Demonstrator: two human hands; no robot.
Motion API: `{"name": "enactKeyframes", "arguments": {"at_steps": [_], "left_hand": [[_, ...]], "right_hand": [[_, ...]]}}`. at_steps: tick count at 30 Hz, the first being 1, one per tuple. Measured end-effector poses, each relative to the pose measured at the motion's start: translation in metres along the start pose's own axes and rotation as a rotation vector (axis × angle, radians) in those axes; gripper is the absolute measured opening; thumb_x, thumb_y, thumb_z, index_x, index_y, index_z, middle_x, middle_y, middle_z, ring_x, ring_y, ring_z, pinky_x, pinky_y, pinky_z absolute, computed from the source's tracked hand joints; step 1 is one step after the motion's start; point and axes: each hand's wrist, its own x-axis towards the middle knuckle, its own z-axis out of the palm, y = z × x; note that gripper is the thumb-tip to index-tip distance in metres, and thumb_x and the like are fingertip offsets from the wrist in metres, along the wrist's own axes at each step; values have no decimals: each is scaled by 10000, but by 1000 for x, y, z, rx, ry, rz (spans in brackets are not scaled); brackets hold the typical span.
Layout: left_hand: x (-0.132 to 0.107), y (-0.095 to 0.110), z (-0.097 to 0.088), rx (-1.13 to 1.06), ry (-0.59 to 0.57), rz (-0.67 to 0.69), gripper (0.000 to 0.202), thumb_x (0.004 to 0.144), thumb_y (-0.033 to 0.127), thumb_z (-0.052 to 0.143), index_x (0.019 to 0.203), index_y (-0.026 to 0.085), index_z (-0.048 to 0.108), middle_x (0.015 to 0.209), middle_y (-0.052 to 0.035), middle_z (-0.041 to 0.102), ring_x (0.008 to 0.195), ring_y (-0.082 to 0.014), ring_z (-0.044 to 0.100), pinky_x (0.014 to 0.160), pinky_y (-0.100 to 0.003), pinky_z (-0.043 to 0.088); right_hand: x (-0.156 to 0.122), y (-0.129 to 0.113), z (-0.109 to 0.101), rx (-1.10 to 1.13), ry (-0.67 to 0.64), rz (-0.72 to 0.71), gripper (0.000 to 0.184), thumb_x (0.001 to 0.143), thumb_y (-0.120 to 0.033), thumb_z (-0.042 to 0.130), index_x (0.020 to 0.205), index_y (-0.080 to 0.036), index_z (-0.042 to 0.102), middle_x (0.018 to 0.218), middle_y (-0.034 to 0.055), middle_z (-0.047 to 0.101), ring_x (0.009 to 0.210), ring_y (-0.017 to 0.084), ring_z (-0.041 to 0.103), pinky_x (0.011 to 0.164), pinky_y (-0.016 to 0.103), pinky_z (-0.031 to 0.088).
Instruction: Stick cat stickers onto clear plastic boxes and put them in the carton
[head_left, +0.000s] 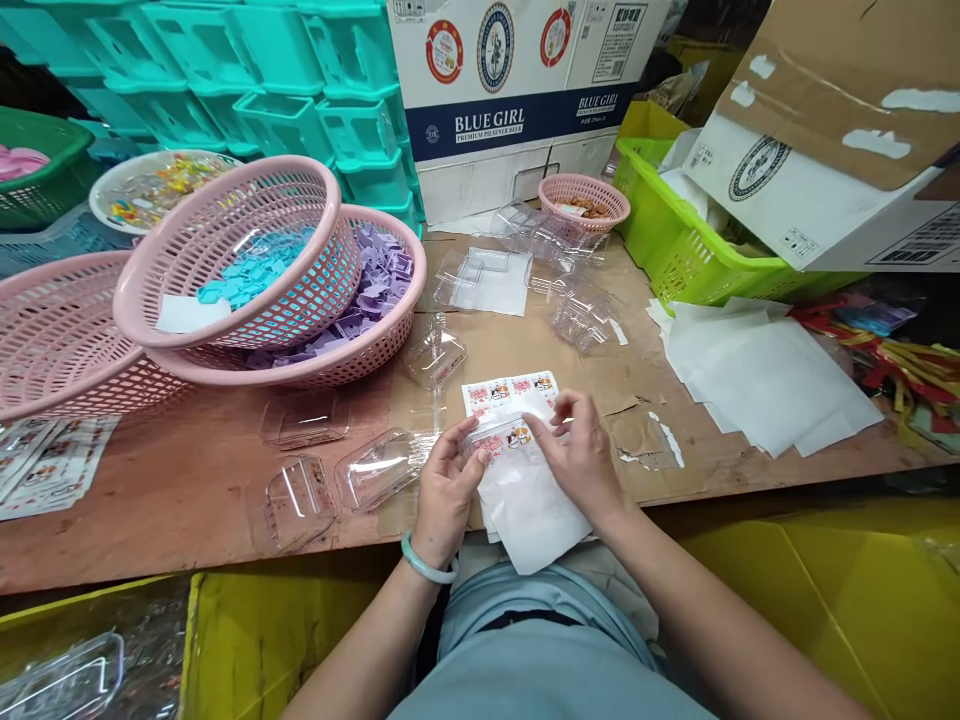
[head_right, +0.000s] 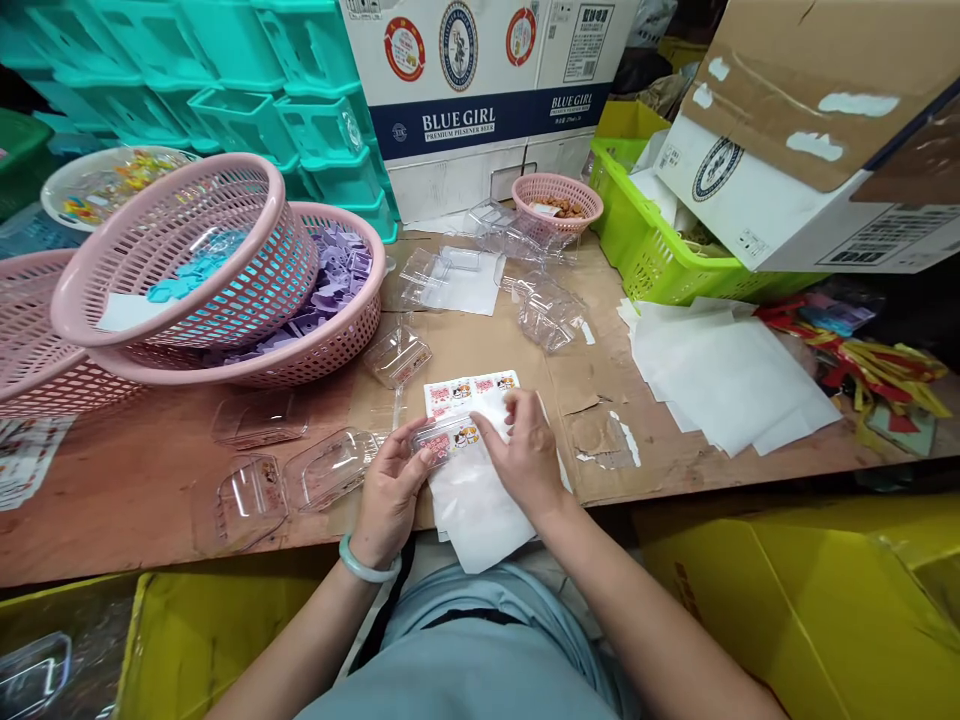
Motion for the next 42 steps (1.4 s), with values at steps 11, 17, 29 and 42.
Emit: {"name": "enactKeyframes", "arguments": {"at_steps": [11, 17, 29, 42], "left_hand": [[-17, 5, 6, 0, -23, 41, 401, 799, 310, 681, 1175, 228, 568, 1316, -90, 556, 1188, -237, 556, 1004, -366, 461], [-12, 42, -5, 357, -122, 364, 346, 844, 253, 614, 1188, 246, 576, 1409, -88, 486, 1315, -250, 451, 1090, -390, 380], [25, 44, -65, 1439, 140, 772, 517, 864, 199, 528, 1375, 257, 473, 1532, -108, 335, 1440, -336, 224, 1126, -570, 234], [50, 58, -32, 1090, 3, 841, 536, 865, 153, 533, 1380, 283, 455, 1497, -73, 394, 1443, -281, 239, 1148, -525, 263]], "right_hand": [[-14, -15, -2, 638, -244, 471, 510, 901, -556, 457, 1296, -233, 442, 1078, 74, 649, 950, 197, 627, 753, 302, 520], [23, -21, -5, 766, -566, 276, 572, 811, -505, 642, 1275, -240, 439, 1192, 73, 578, 1113, 206, 567, 930, 335, 477], [51, -38, 98, 34, -375, -377, 509, 918, -330, 493, 1402, -246, 358, 1496, 123, 348, 1340, 308, 346, 1084, 535, 302], [249, 23, 134, 198, -228, 7, 1061, 522, -248, 852, 1419, -184, 290, 1419, 202, 370, 1331, 352, 384, 1080, 513, 334]]}}
